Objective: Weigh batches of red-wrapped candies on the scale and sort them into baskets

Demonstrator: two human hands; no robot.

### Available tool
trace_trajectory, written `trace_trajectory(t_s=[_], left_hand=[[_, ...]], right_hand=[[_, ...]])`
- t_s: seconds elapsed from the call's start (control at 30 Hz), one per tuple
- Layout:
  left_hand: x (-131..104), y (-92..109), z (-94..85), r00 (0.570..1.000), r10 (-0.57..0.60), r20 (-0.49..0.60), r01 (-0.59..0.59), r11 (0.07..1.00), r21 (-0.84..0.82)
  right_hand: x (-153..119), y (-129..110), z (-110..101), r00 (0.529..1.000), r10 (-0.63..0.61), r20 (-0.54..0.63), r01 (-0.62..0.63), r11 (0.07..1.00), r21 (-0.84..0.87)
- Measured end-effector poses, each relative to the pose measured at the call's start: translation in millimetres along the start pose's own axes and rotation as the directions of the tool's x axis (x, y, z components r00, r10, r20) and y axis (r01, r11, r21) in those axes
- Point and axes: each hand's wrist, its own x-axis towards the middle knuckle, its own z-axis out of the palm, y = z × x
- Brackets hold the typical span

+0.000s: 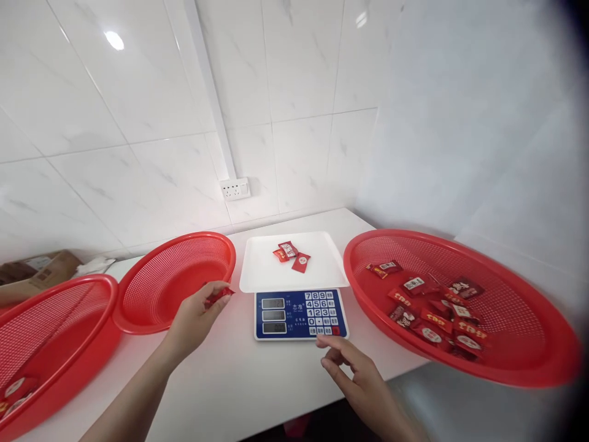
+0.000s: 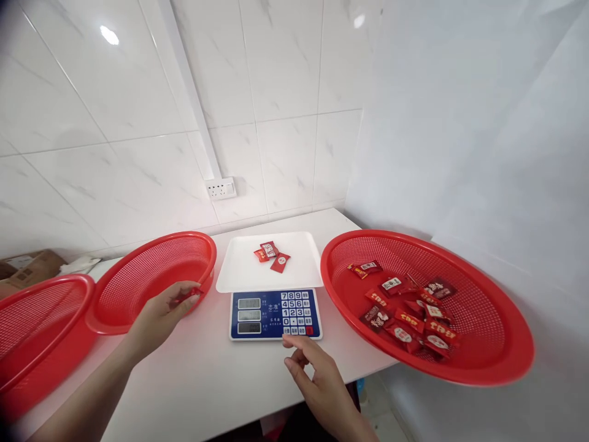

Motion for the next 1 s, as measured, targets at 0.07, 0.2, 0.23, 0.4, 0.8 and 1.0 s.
trace_trajectory(t_s=[0.07, 0.2, 0.23, 0.4, 0.8, 1.0], left_hand=[[-3.5, -3.0, -2.3, 0.999, -0.036, -0.039, 0.038, 0.998, 0.051], [-8.9, -3.5, -1.6, 0.992, -0.084, -0.094, 0.096, 0.986, 0.139], [-9.7, -2.0, -0.6, 0.99, -0.093, -0.106, 0.109, 0.981, 0.159], [-8.8, 12.1, 6.4, 0.979, -0.144, -0.144, 0.175, 0.957, 0.231], [42.2, 0.7, -2.2, 0.979, -0.162, -0.12, 0.196, 0.908, 0.37], [61.4, -36.0, -22.0, 0.987, -0.159, -0.027, 0.153, 0.872, 0.464]], right_hand=[[-2.3, 4.4, 0.3, 1.0, -0.003, 0.027, 0.003, 1.0, 0.015], [-3.4, 12.3, 0.0, 0.988, -0.022, 0.154, 0.015, 0.999, 0.048], [-3.6, 15.2, 0.2, 0.983, -0.028, 0.18, 0.017, 0.998, 0.062], [-4.2, 36.7, 3.7, 0.956, -0.07, 0.286, 0.026, 0.987, 0.156], [2.0, 40.3, -3.7, 0.943, -0.033, 0.33, -0.05, 0.97, 0.239], [3.6, 45.0, 0.5, 0.96, 0.078, 0.27, -0.156, 0.947, 0.28]])
